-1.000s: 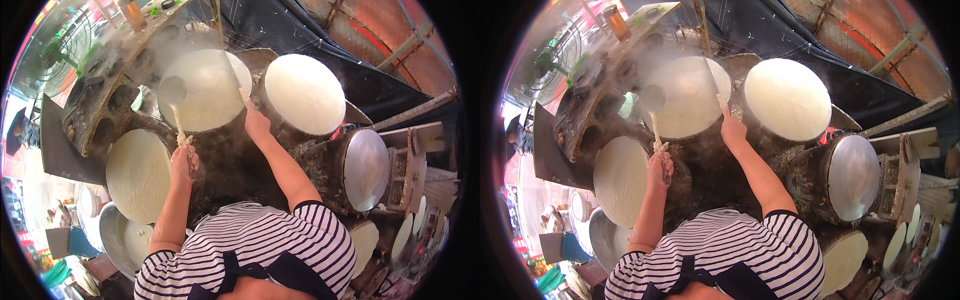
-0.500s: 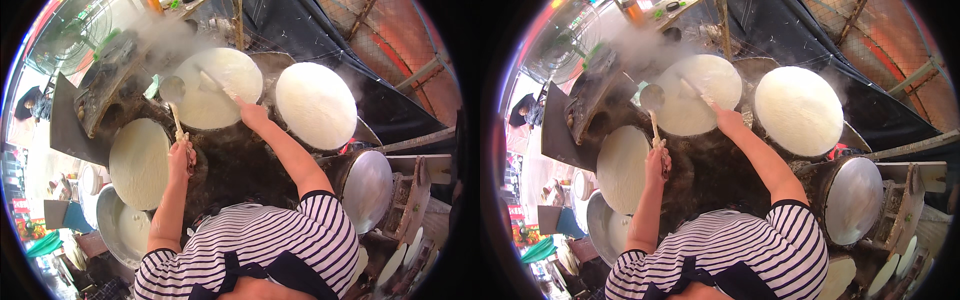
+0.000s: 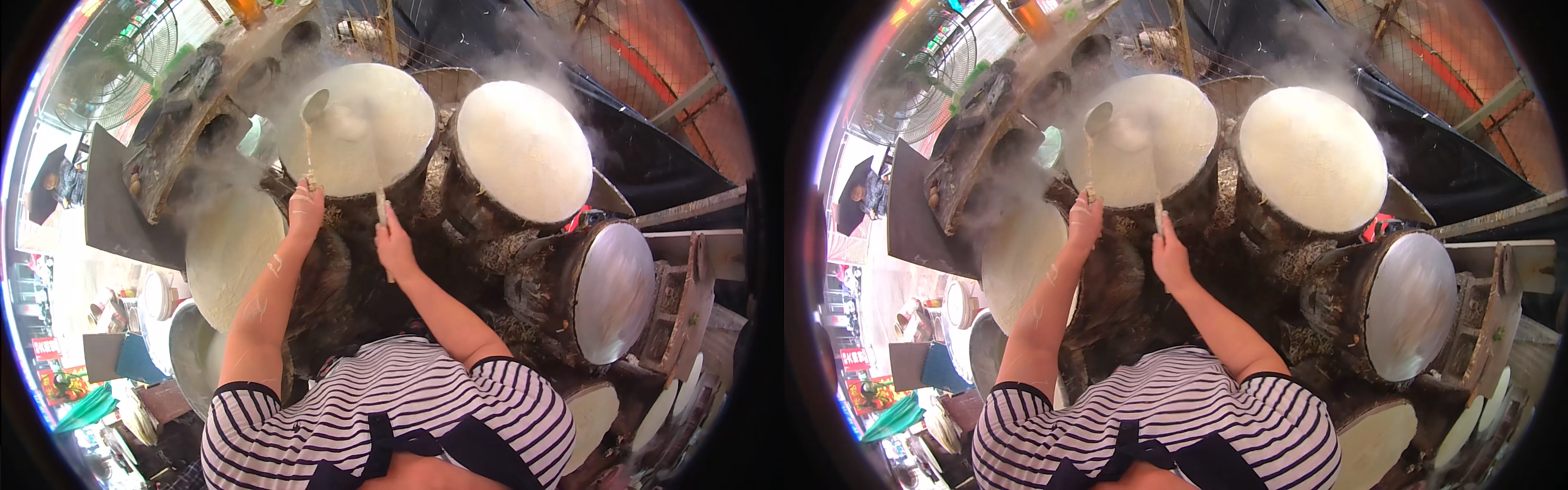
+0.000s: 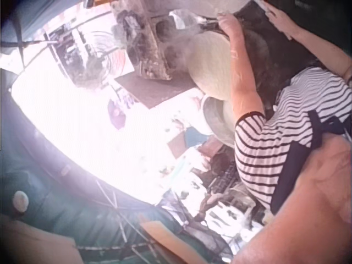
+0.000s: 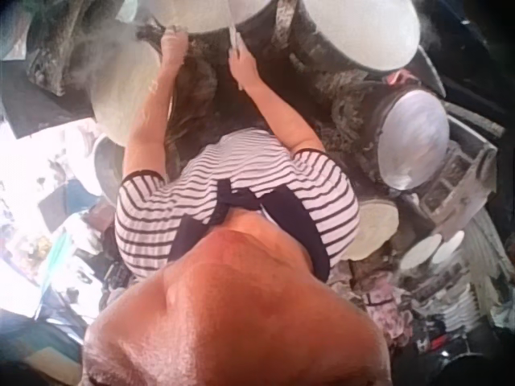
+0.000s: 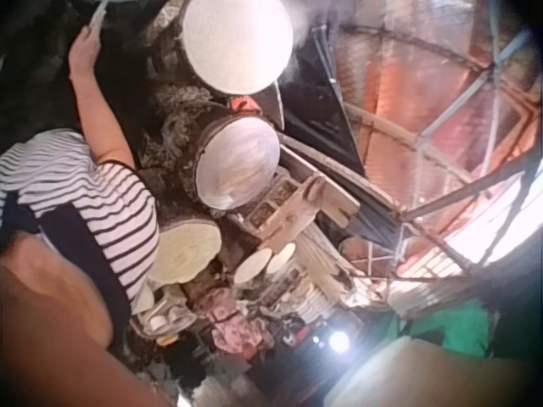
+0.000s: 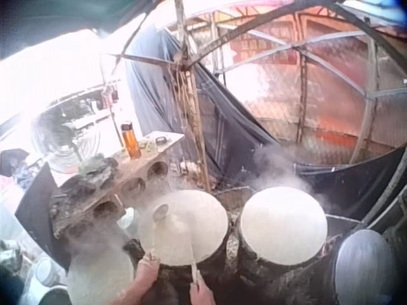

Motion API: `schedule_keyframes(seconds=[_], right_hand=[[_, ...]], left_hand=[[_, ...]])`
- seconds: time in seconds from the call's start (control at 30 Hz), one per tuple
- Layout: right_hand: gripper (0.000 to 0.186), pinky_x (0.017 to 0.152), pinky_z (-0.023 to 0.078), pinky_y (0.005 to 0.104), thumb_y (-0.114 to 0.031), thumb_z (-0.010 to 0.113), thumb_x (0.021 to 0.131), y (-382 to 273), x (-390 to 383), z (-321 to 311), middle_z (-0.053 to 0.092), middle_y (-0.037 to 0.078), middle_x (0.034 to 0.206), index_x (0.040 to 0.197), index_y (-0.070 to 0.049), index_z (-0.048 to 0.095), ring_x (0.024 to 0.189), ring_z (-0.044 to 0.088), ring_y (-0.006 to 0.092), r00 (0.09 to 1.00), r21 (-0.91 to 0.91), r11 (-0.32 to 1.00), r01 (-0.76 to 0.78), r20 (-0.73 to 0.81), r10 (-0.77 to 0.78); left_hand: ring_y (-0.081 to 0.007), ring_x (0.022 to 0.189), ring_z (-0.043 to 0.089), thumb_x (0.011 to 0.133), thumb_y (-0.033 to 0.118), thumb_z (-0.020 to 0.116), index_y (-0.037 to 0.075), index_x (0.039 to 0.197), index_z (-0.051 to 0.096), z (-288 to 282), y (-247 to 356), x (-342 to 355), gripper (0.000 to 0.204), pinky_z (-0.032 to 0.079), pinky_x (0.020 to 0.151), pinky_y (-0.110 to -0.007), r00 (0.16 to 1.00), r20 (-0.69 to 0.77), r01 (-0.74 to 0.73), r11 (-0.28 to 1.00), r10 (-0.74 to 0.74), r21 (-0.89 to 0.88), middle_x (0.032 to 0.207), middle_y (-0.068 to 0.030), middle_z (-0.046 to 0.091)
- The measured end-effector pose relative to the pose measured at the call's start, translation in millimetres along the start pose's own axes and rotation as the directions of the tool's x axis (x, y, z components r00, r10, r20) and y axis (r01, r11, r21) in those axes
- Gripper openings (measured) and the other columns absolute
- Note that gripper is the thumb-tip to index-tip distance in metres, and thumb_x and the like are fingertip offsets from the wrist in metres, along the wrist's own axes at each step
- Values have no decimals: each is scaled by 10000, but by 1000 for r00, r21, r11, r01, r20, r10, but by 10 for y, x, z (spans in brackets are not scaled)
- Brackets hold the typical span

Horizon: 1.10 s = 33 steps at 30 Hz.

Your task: The person ladles batter from a large metal bowl onto several round heated surfaces, spreads it into thin circles using a wooden spreader, and removes the cooked crepes to a stack. The process repeats continuously across multiple cooking stations.

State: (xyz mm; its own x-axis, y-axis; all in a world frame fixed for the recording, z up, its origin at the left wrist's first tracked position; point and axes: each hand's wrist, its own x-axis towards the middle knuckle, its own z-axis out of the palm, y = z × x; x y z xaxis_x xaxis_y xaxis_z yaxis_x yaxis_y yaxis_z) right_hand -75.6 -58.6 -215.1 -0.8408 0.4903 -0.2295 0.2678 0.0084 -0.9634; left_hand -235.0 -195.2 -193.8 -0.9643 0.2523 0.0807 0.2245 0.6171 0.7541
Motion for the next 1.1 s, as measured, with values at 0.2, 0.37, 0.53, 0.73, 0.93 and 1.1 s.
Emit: schedule_keyframes(seconds=[0.2,0.37,0.53,0.73,0.93,1.1], right_hand=[[483,594,449,281,-195,462,925,51,47,913,555,92,757,1374,-85,324,610,509,155,977,614,778,-131,214,-4],[384,680,476,289,-164,517,910,-147,2,474,650,120,950,1275,-51,475,754,604,131,921,173,905,389,-92,-379],[410,607,486,431,-197,536,851,-324,221,-291,578,129,788,1257,-173,483,687,597,338,836,-489,740,461,-40,-547],[414,548,484,458,-129,468,833,-485,822,-762,567,183,802,1239,-203,434,629,602,350,850,-895,247,372,221,-479],[384,552,482,461,-193,515,846,-564,650,-1042,572,165,759,1225,-221,456,634,603,340,857,-835,326,442,286,-429],[409,469,467,421,-202,569,826,-138,264,-1643,520,115,715,1223,-219,473,570,583,312,858,-916,144,375,284,-429]], left_hand=[[-144,396,446,904,205,474,22,916,477,-241,760,-427,184,368,320,-287,848,341,529,627,-405,-572,601,-42,505],[-128,530,466,938,142,409,-5,839,440,-991,1047,-495,179,424,406,-256,701,676,497,-836,228,-233,630,-30,448],[-121,514,451,942,153,411,-11,860,396,-1655,1403,-721,184,414,364,-250,832,477,458,-837,283,-301,713,-55,438],[-138,505,436,975,228,323,52,790,369,-2455,1612,-1032,260,407,384,-269,934,228,356,-739,274,-572,667,-26,388],[-119,518,422,957,135,331,-59,1057,362,-3085,1200,-1712,221,399,403,-258,997,72,69,-668,23,-741,709,-24,386],[-107,537,412,959,145,333,-60,1126,352,-3400,621,-2477,265,368,405,-254,991,-21,-99,-638,-130,-764,721,-8,380]])
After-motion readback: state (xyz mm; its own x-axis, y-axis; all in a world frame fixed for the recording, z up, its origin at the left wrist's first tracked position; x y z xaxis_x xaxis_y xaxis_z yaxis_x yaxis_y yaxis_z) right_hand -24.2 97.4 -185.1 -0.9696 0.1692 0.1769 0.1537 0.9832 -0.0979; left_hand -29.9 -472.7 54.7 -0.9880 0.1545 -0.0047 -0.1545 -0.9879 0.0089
